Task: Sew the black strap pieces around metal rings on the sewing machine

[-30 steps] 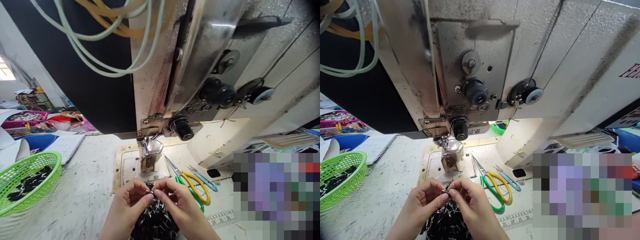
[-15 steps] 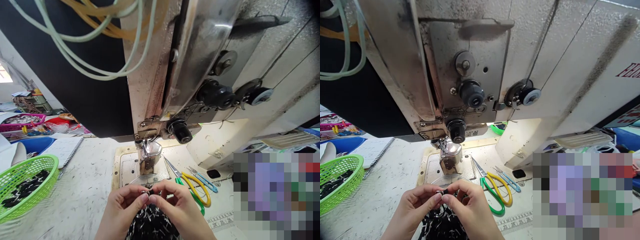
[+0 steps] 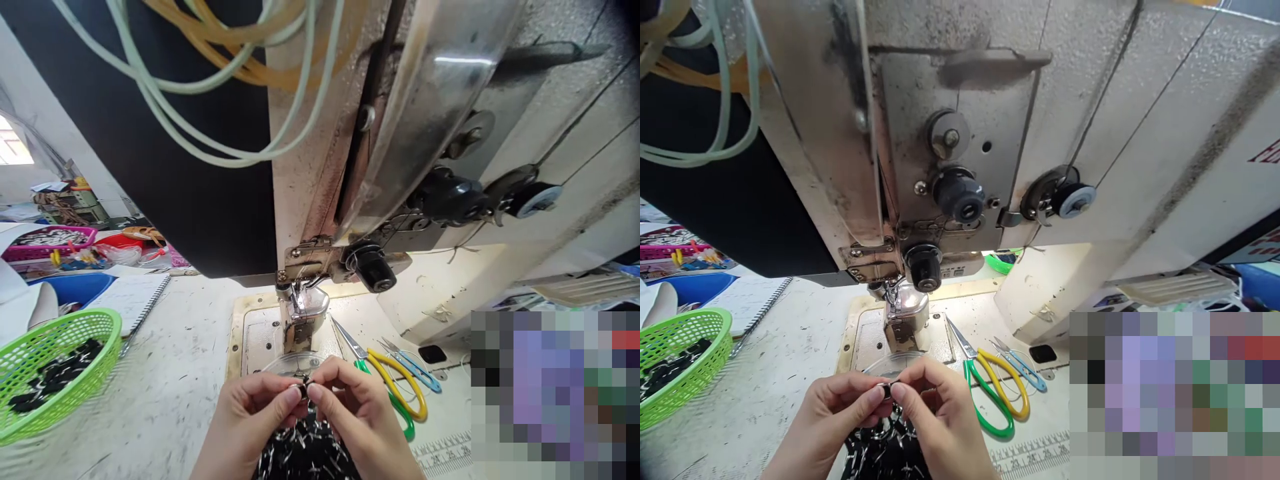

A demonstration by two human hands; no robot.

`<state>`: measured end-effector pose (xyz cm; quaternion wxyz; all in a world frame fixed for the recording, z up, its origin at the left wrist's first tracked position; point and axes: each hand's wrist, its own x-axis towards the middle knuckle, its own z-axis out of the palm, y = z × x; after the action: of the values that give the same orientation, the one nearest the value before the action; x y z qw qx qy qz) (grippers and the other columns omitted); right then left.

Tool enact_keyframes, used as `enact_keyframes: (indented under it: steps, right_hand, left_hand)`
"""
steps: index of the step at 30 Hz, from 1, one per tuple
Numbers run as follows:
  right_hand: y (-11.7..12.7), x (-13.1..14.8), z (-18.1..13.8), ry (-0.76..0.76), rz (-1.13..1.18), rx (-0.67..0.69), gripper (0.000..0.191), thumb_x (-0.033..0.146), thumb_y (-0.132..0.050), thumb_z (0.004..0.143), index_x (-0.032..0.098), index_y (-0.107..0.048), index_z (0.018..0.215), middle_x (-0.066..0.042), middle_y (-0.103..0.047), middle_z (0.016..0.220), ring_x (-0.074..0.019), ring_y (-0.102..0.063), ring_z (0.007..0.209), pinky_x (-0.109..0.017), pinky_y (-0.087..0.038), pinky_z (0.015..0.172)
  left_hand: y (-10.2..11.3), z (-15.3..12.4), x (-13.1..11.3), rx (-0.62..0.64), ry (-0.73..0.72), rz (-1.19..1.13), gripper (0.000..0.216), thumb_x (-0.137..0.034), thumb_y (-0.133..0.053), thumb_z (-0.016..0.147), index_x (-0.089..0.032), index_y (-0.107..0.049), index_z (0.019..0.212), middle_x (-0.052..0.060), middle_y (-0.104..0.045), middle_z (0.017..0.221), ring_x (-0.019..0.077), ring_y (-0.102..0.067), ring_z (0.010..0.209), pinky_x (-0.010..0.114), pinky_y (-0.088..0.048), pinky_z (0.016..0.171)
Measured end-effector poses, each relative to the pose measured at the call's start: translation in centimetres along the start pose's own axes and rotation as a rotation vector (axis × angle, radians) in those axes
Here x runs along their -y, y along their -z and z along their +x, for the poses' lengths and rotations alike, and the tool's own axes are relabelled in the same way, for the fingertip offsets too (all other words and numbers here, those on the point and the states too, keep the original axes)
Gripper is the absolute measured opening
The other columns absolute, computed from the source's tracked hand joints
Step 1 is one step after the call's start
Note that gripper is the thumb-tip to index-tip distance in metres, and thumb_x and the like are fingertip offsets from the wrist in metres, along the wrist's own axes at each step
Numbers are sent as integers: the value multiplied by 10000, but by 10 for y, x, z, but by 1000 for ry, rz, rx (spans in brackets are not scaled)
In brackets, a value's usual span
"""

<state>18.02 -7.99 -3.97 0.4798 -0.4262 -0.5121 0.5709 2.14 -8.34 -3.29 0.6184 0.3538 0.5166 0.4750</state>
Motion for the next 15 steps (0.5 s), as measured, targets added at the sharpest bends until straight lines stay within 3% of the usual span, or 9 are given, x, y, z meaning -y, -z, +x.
enact_keyframes:
  steps: [4, 11, 15]
  right_hand:
    - [-5, 5, 1, 52, -22, -47, 357, 505, -704, 861, 171, -626, 760, 42, -504, 648, -70, -405, 525, -181, -309, 469]
    - [-6, 11, 26, 37, 14, -14, 431, 586, -686, 836, 170, -601, 763, 45, -487, 620, -72, -367, 489, -207, -269, 461]
    - [0, 16, 43, 251, -193, -111, 338, 498, -626, 899, 181, -653, 784, 18, -551, 599, -105, -434, 490, -226, -341, 469]
  left_hand:
    - [0, 0, -8, 27, -123, 128, 278, -444, -882, 630, -184, -828, 712, 70, -797, 691, 197, -699, 665, 248, -542, 632]
    - [-11, 13, -33, 42, -148, 117, 245, -371, -871, 641, -166, -737, 650, 39, -729, 584, 168, -661, 589, 236, -497, 577]
    - [-19, 34, -48, 58, -137, -16, 279, -320, -886, 611, -161, -656, 606, -11, -659, 498, 103, -576, 473, 197, -442, 501]
